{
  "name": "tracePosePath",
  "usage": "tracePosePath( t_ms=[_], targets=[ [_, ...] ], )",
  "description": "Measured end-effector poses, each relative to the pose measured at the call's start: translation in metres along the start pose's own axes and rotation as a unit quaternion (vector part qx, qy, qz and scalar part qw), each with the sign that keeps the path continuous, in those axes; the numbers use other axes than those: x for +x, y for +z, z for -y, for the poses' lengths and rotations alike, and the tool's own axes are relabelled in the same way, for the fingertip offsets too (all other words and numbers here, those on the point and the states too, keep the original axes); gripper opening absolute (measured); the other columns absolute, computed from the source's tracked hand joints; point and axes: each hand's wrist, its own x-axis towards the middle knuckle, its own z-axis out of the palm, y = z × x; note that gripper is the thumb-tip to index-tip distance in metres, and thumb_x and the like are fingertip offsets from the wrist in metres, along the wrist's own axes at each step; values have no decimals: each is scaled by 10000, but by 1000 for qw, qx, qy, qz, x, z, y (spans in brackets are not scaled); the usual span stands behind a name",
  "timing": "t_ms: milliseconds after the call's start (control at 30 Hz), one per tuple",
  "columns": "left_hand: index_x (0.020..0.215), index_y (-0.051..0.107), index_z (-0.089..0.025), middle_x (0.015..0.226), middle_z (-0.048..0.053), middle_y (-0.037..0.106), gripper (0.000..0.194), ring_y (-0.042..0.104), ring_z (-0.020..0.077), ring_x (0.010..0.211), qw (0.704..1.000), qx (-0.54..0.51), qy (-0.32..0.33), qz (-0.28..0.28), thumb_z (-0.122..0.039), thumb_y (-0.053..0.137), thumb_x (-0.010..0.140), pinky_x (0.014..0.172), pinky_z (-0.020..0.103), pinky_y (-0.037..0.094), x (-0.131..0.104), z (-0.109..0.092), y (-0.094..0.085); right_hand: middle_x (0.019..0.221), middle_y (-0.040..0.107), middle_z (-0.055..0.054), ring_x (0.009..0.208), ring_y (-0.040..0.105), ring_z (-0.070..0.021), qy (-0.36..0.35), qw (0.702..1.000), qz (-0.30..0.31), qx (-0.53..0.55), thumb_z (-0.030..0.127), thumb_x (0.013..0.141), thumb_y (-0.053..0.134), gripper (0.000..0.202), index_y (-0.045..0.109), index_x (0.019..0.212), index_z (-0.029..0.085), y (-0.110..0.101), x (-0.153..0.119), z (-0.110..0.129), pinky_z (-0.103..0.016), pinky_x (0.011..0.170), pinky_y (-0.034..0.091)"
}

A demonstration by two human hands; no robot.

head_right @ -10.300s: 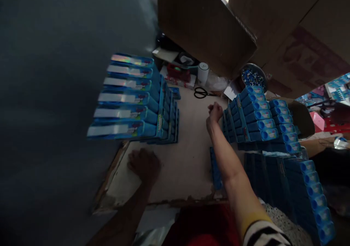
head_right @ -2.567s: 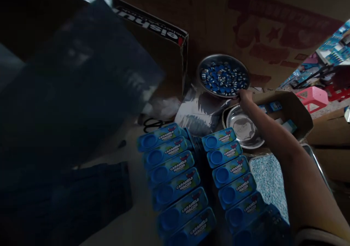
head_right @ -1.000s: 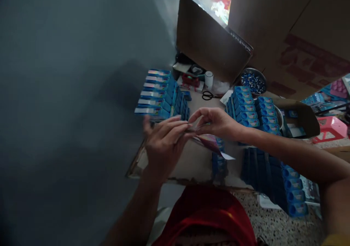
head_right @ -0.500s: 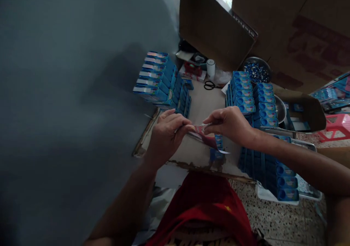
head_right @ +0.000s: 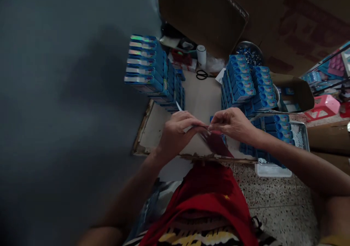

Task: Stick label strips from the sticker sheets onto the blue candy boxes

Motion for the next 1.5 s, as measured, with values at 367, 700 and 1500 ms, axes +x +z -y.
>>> tracePosePath(
  t_ms=[367,700,1500],
  targets=[
    [1073,827,-280,902,22,796,227,720,222,946,998,54,-15,-33,-467,712,1019,1171,488,428,-16,11,2,834,815,-35,800,685,-196,-88,947,-144,-274,295,1029,662,219,834,912,225,28,-8,-6,-346,808,430],
    [951,819,-258,854,38,744,388,671,223,909,992,87,7,91,-435,514,1113,1139,456,425,-19,25,-2,896,814,-29,967,648,-219,-152,894,-146,-395,364,1094,594,284,841,984,277,55,0,-16,-472,1156,280],
    [963,780,-255,946,29,832,166,770,226,937,992,47,-60,101,-407,729,1007,1084,431,493,-35,57,-20,866,784,-8,887,655,-186,-71,955,-58,-283,311,1101,508,299,771,976,244,72,41,-58,-467,1176,238]
  ],
)
